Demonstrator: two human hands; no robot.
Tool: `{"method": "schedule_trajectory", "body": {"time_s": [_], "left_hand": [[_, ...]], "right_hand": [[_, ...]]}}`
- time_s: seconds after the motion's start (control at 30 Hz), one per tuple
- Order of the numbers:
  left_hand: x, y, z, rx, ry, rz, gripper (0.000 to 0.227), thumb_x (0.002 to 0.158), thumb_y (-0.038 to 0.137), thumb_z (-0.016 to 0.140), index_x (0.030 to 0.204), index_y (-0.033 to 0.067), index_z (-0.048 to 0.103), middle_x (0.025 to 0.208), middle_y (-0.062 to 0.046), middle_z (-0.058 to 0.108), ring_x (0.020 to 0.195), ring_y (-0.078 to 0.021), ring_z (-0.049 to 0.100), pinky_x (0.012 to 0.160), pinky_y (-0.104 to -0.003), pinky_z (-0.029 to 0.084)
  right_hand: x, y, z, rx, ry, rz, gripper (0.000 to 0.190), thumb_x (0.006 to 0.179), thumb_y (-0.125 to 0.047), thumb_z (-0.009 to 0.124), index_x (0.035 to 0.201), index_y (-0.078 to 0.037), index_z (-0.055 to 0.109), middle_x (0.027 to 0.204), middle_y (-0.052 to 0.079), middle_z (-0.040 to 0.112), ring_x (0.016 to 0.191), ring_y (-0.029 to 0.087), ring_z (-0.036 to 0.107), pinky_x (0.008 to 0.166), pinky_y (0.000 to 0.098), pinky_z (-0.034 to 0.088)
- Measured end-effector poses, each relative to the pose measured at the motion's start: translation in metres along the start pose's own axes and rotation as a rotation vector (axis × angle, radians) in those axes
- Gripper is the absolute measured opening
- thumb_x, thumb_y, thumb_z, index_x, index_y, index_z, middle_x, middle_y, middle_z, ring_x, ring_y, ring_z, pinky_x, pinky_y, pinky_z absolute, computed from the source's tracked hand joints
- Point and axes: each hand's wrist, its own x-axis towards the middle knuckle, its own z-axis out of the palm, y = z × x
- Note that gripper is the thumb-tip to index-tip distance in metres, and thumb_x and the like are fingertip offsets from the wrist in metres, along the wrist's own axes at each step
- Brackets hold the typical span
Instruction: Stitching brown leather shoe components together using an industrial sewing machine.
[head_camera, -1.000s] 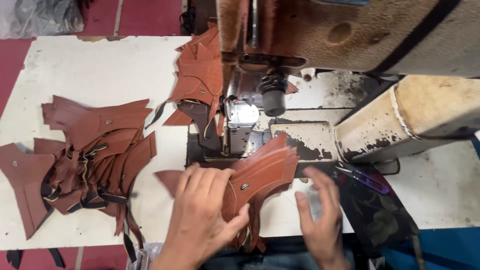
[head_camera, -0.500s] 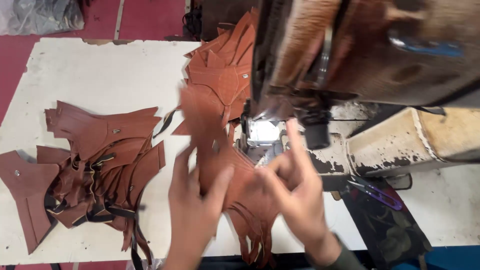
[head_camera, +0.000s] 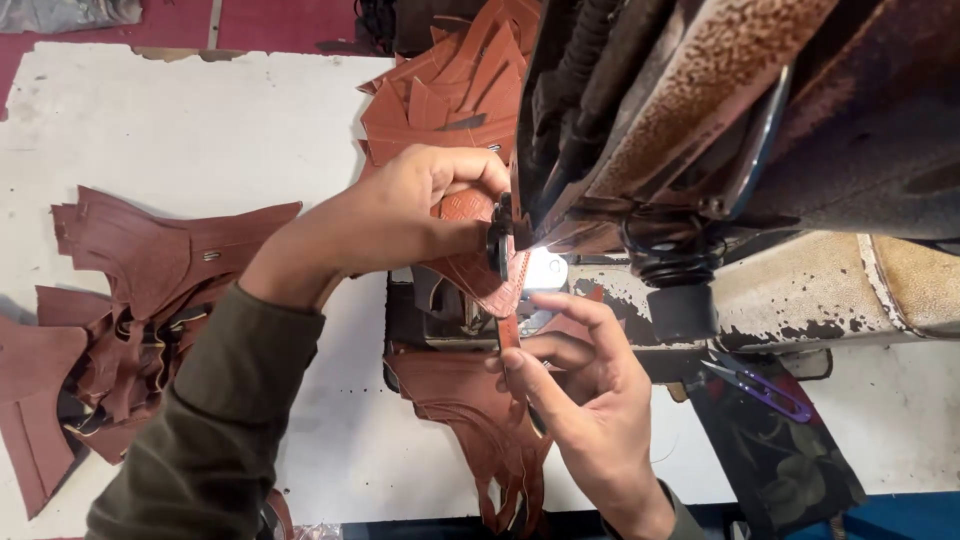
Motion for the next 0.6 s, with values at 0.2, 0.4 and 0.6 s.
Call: {"method": "schedule_trajectory", "body": {"time_s": [0.2, 0.4, 0.6], "left_hand": [[0.014, -0.004, -0.005, 0.140, -0.077, 0.018, 0.012, 0.086, 0.010, 0.071, 0.097, 0.0036, 0.069, 0.092, 0.005, 0.066, 0.092, -0.0039, 0.061, 0.085, -0.022, 0.050], [0.024, -0.016, -0.012, 0.047, -0.132, -0.078, 0.011, 0.090, 0.010, 0.069, 0.098, 0.0027, 0.069, 0.090, 0.005, 0.062, 0.084, -0.0022, 0.056, 0.076, -0.022, 0.048], [0.011, -0.036, -0.017, -0.149, -0.090, 0.089, 0.011, 0.095, 0.007, 0.072, 0.103, -0.0008, 0.070, 0.101, 0.003, 0.063, 0.094, -0.0044, 0.060, 0.085, -0.022, 0.050]], "right_hand": [[-0.005, 0.001, 0.002, 0.019, 0.018, 0.033, 0.038, 0.092, 0.000, 0.069, 0.128, -0.001, 0.056, 0.091, 0.013, 0.079, 0.076, 0.012, 0.072, 0.062, 0.0229, 0.055], [-0.004, -0.007, 0.006, -0.028, 0.018, 0.027, 0.033, 0.092, -0.001, 0.068, 0.124, -0.001, 0.059, 0.092, 0.012, 0.080, 0.083, 0.012, 0.074, 0.067, 0.0238, 0.058], [-0.003, -0.018, 0.010, -0.062, 0.009, 0.029, 0.037, 0.094, -0.001, 0.066, 0.131, -0.001, 0.062, 0.092, 0.012, 0.081, 0.081, 0.013, 0.075, 0.064, 0.0246, 0.057]]}}
